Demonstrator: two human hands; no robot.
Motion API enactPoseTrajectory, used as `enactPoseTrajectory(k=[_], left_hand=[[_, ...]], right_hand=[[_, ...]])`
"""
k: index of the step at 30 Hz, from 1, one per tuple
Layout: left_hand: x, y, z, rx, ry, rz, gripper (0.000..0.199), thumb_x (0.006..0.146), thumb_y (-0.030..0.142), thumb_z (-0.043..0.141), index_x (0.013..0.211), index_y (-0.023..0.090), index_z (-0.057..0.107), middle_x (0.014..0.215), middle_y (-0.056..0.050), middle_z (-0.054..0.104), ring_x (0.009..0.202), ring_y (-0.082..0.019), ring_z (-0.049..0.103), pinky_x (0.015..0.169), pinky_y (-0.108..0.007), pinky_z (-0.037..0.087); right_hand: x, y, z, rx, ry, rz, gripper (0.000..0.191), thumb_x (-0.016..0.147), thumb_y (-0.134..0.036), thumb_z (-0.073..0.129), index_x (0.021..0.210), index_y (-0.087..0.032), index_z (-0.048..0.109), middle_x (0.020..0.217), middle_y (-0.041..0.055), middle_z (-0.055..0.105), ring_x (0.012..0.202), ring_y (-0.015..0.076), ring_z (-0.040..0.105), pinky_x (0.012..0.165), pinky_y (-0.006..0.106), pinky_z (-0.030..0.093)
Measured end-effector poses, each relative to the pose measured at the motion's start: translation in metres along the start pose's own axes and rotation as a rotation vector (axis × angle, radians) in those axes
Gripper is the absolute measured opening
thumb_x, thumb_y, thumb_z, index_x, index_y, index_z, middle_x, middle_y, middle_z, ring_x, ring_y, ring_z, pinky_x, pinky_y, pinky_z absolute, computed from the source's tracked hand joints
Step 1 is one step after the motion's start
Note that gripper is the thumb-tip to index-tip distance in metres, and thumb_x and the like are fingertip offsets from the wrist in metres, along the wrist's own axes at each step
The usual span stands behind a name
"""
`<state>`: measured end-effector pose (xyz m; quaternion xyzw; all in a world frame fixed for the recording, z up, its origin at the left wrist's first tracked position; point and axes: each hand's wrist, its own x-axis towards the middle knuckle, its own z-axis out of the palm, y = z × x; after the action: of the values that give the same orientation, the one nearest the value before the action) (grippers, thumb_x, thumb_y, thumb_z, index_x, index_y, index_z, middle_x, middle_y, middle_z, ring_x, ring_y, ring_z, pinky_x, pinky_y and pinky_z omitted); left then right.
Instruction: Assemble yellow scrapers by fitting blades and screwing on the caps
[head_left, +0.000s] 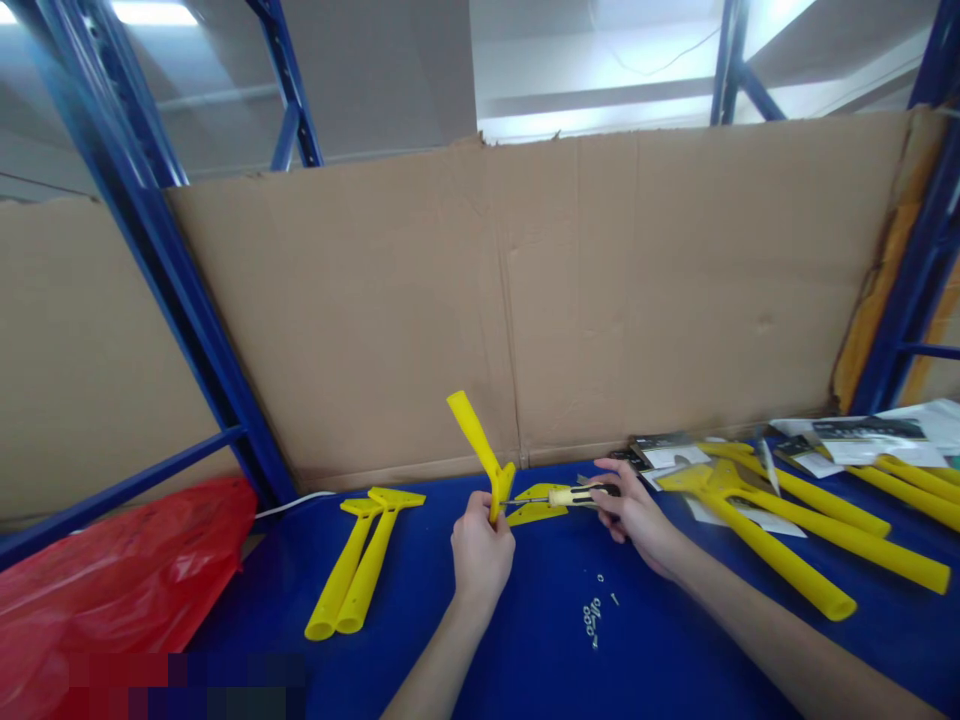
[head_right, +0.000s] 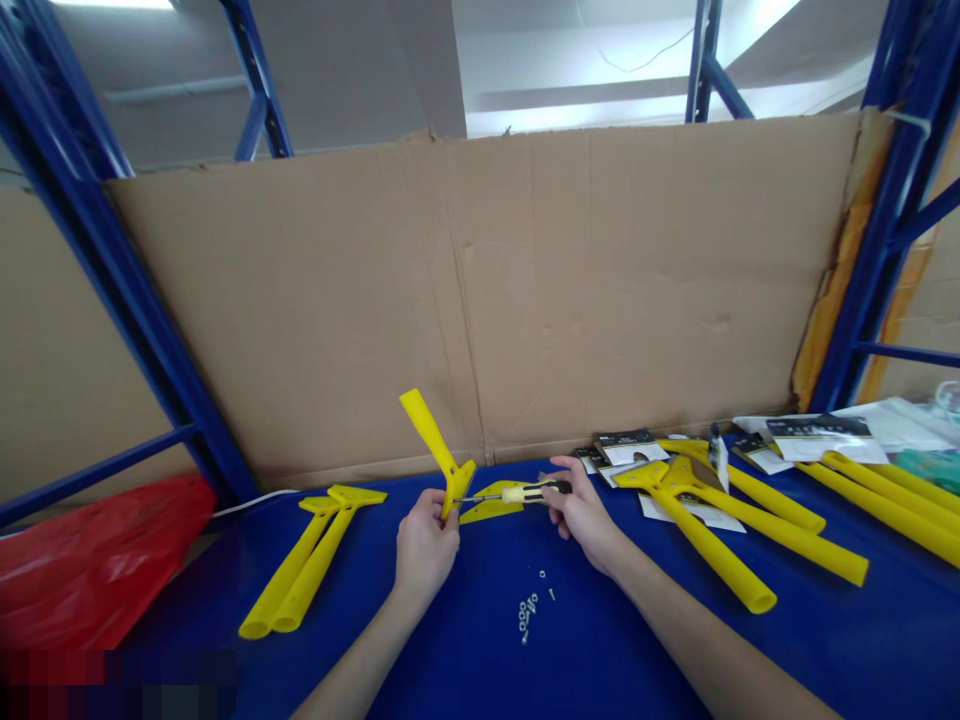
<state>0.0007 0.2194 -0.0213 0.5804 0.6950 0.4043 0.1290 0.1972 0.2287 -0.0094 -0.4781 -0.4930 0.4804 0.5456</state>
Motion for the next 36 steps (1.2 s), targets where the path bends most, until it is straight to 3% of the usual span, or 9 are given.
enactPoseTrajectory(k=[2,6,10,14,18,22,26,30,36], left_hand=[[0.0004,-0.0009,-0.0002,0.001,0.001,-0.005,0.012,0.076,0.009,0.052,0.082,0.02,0.052,0.07,-0.002,0.067,0.06,-0.016,0.063,0.051,-0.02,0.034],[0.0001,-0.0004,-0.0011,0.019,0.007,-0.009,0.012,0.076,0.009,0.053,0.081,0.02,0.052,0.069,-0.001,0.067,0.061,-0.016,0.064,0.052,-0.021,0.035],[-0.0014,0.0016,-0.0024,0.02,0.023,0.017,0.014,0.075,0.007,0.053,0.08,0.02,0.053,0.069,-0.002,0.068,0.061,-0.016,0.063,0.052,-0.022,0.033],[-0.0026,0.0024,-0.0027,0.047,0.023,0.028,0.014,0.075,0.007,0.054,0.08,0.02,0.054,0.067,-0.001,0.067,0.061,-0.017,0.063,0.052,-0.022,0.033],[-0.0029,0.0019,-0.0027,0.063,0.025,0.044,0.015,0.074,0.006,0.054,0.079,0.02,0.054,0.067,-0.001,0.067,0.061,-0.017,0.063,0.053,-0.022,0.032],[-0.0035,0.0027,-0.0027,0.082,0.031,0.048,0.015,0.074,0.006,0.053,0.079,0.02,0.053,0.066,-0.001,0.067,0.061,-0.018,0.063,0.053,-0.023,0.032],[-0.0043,0.0046,-0.0031,0.085,0.013,0.046,0.016,0.074,0.006,0.054,0.079,0.02,0.054,0.068,-0.001,0.067,0.063,-0.017,0.064,0.053,-0.022,0.033],[-0.0046,0.0051,-0.0033,0.115,0.016,0.047,0.015,0.074,0.006,0.054,0.08,0.02,0.054,0.069,-0.002,0.068,0.064,-0.018,0.064,0.054,-0.023,0.033],[-0.005,0.0043,-0.0025,0.132,0.017,0.064,0.016,0.074,0.006,0.054,0.081,0.02,0.054,0.072,-0.002,0.068,0.067,-0.019,0.065,0.056,-0.024,0.034]], right_hand=[[-0.0013,0.0004,0.0014,-0.022,0.008,0.001,0.034,0.073,-0.04,0.053,0.1,-0.024,0.043,0.082,-0.0036,0.05,0.034,0.0017,0.035,0.027,0.015,0.021],[-0.0032,0.0018,0.0021,0.011,-0.006,-0.002,0.043,0.069,-0.038,0.059,0.107,-0.026,0.04,0.089,-0.0018,0.052,0.044,0.0062,0.049,0.029,0.016,0.03],[-0.0041,0.0017,0.0013,-0.058,0.006,0.015,0.035,0.074,-0.046,0.051,0.1,-0.023,0.044,0.072,-0.0048,0.051,0.033,0.0033,0.036,0.026,0.015,0.023],[-0.0049,-0.0012,-0.0009,-0.008,0.002,0.016,0.044,0.07,-0.04,0.058,0.109,-0.026,0.041,0.084,-0.0023,0.054,0.041,0.0064,0.049,0.028,0.016,0.029],[-0.0059,-0.0032,-0.0035,-0.127,-0.039,0.037,0.033,0.075,-0.046,0.051,0.097,-0.022,0.049,0.066,-0.005,0.051,0.031,0.0039,0.036,0.026,0.016,0.023],[-0.0054,-0.0022,-0.005,-0.027,-0.035,0.025,0.043,0.07,-0.037,0.058,0.109,-0.027,0.043,0.089,-0.001,0.056,0.044,0.0067,0.051,0.03,0.016,0.031],[-0.0057,-0.0013,-0.0055,-0.085,-0.037,0.055,0.032,0.076,-0.044,0.05,0.1,-0.022,0.047,0.07,-0.0041,0.052,0.032,0.003,0.035,0.027,0.016,0.022],[-0.0085,-0.0023,-0.0062,-0.018,-0.024,0.035,0.044,0.07,-0.037,0.058,0.11,-0.027,0.042,0.085,-0.0016,0.055,0.043,0.0067,0.049,0.031,0.016,0.03],[-0.0105,-0.0014,-0.0064,-0.073,0.004,0.056,0.042,0.074,-0.046,0.052,0.109,-0.025,0.043,0.08,-0.0017,0.053,0.036,0.0049,0.041,0.027,0.016,0.024]])
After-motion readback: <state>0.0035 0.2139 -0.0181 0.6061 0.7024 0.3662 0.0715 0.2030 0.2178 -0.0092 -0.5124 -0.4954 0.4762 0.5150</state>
